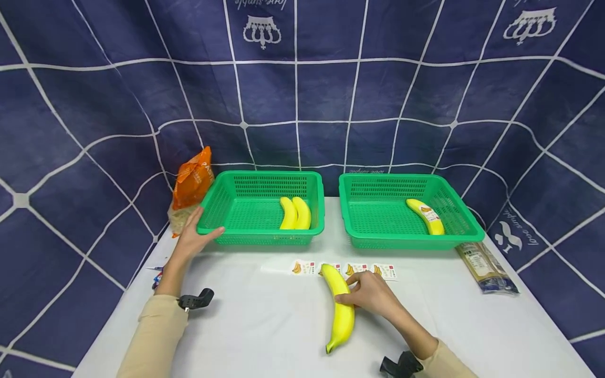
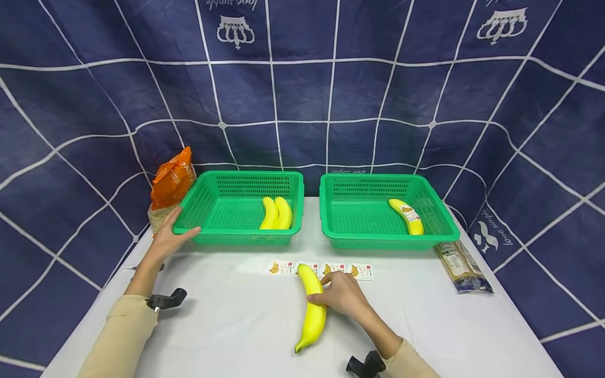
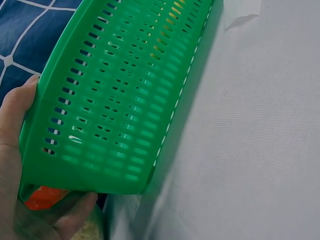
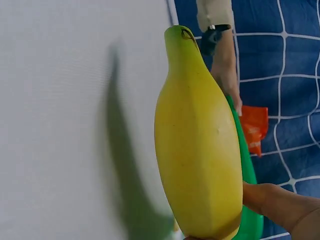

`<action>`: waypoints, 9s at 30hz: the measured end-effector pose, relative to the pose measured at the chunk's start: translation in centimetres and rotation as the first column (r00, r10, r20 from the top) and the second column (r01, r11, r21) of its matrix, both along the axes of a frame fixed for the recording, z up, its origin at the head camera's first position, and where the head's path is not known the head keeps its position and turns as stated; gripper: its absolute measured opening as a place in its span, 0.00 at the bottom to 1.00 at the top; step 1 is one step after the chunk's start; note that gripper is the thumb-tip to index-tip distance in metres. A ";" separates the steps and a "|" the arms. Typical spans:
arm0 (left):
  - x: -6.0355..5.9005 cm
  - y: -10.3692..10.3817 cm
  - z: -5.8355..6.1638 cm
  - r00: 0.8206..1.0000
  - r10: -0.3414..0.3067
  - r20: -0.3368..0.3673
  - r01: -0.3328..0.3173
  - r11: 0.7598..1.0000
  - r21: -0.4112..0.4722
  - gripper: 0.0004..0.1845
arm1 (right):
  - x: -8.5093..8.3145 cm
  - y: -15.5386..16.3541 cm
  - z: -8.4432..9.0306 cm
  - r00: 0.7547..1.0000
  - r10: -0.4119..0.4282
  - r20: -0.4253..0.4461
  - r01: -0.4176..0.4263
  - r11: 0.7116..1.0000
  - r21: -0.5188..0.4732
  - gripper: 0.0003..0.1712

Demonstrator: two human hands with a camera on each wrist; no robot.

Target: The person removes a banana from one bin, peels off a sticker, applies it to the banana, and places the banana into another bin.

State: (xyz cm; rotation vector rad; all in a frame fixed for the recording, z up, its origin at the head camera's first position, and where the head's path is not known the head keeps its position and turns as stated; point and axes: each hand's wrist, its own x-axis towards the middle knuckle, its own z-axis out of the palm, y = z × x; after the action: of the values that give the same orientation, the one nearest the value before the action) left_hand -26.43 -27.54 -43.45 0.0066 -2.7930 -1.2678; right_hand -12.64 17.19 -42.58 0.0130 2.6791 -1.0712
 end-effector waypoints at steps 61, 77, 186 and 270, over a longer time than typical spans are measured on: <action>9.5 15.4 -6.1 0.870 -0.491 0.049 0.441 0.730 -0.522 0.52 | 0.1 -0.2 -2.0 0.996 0.089 0.006 -0.089 0.996 -0.002 0.30; 9.3 15.3 -6.2 0.860 -0.508 0.045 0.448 0.709 -0.546 0.50 | -0.3 -0.1 -1.6 0.998 0.063 0.010 -0.064 0.997 0.049 0.31; 9.4 15.3 -6.3 0.863 -0.502 0.061 0.449 0.706 -0.547 0.51 | -10.8 -9.2 -1.3 0.820 0.515 -0.250 -0.476 0.856 0.203 0.05; 11.4 15.9 -4.4 0.893 -0.441 -0.093 0.270 0.688 -0.673 0.53 | -8.7 -7.4 0.1 0.880 0.377 -0.287 -0.405 0.913 -0.043 0.03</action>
State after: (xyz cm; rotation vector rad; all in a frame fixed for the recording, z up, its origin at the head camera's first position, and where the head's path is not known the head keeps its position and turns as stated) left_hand -15.05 -11.63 -47.83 -0.7230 -2.9105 -0.2151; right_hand -21.33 9.80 -42.44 -0.7185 2.6799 -1.1372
